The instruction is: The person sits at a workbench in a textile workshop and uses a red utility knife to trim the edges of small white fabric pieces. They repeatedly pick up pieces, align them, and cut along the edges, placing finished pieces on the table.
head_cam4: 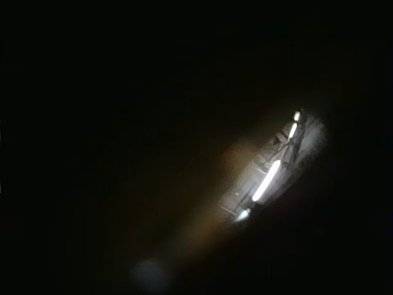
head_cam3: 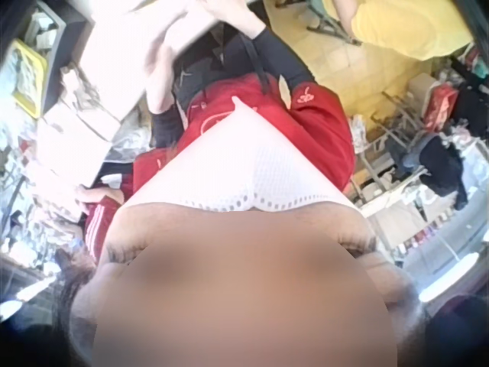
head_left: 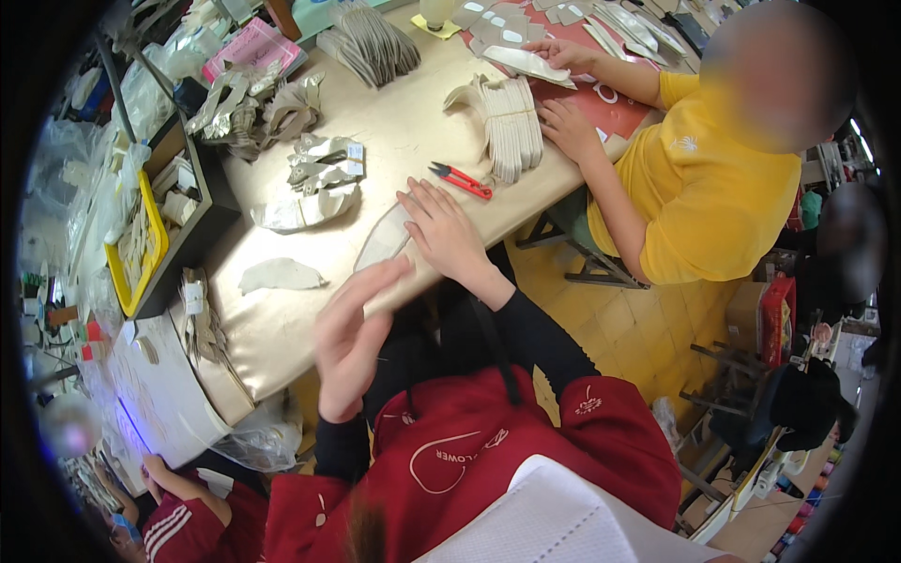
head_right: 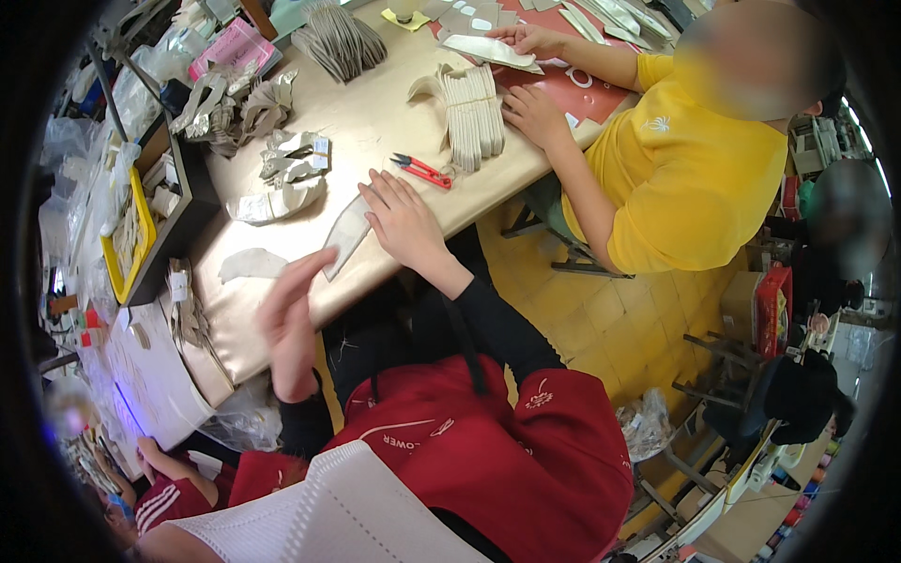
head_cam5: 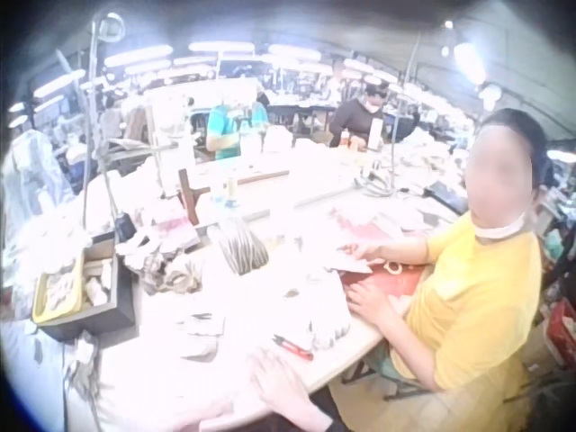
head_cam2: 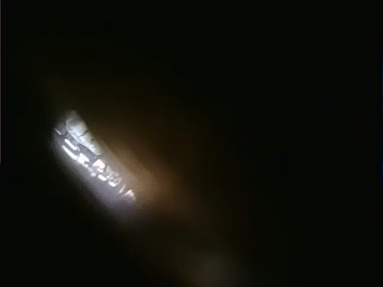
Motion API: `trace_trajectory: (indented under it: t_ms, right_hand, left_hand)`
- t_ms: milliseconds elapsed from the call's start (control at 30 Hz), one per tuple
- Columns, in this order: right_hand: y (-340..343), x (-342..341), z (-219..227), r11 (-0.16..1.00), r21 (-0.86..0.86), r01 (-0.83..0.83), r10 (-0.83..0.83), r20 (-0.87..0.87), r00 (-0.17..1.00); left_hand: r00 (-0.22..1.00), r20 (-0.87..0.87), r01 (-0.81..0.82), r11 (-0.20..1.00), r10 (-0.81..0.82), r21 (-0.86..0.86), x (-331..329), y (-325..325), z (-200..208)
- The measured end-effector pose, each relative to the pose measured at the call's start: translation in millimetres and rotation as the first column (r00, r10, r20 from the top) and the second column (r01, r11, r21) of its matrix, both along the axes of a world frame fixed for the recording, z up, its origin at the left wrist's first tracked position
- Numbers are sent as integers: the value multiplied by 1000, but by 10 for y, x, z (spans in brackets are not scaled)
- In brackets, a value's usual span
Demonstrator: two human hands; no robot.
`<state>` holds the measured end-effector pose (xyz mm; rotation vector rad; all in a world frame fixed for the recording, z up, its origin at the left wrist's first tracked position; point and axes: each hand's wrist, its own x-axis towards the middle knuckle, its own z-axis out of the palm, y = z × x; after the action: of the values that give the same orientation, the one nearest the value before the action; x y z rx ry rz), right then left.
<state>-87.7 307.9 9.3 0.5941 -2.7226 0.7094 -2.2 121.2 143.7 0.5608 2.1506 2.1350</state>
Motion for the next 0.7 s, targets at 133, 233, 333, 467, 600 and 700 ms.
trace_trajectory:
  t_ms: [133, 233, 333, 467, 600, 700]
  right_hand:
    - [-10, 11, -39, 999, -32, 15, -16, -16, 1000]
    - [-8, 9, -39, 999, -36, 21, -22, -27, 999]
    - [5, 9, -39, 999, -52, 13, -16, -39, 999]
    - [8, 17, -70, 998, -58, 18, -20, -32, 999]
    - [1, -6, -96, 990, -138, 22, -27, -32, 999]
    - [34, -24, -104, 948, -308, 85, -93, -9, 996]
  left_hand:
    - [858, -436, 141, 690, 273, 710, 168, 314, 834]
    - [897, -441, 329, 600, 44, 729, 225, 399, 1282]
    - [869, -461, 482, 511, -178, 712, 229, 447, 1442]
    - [871, -427, 491, 464, -244, 737, 215, 497, 1458]
    - [863, -404, 505, 525, -304, 685, 167, 567, 1447]
    - [885, -334, 464, 593, -323, 658, 140, 683, 1382]
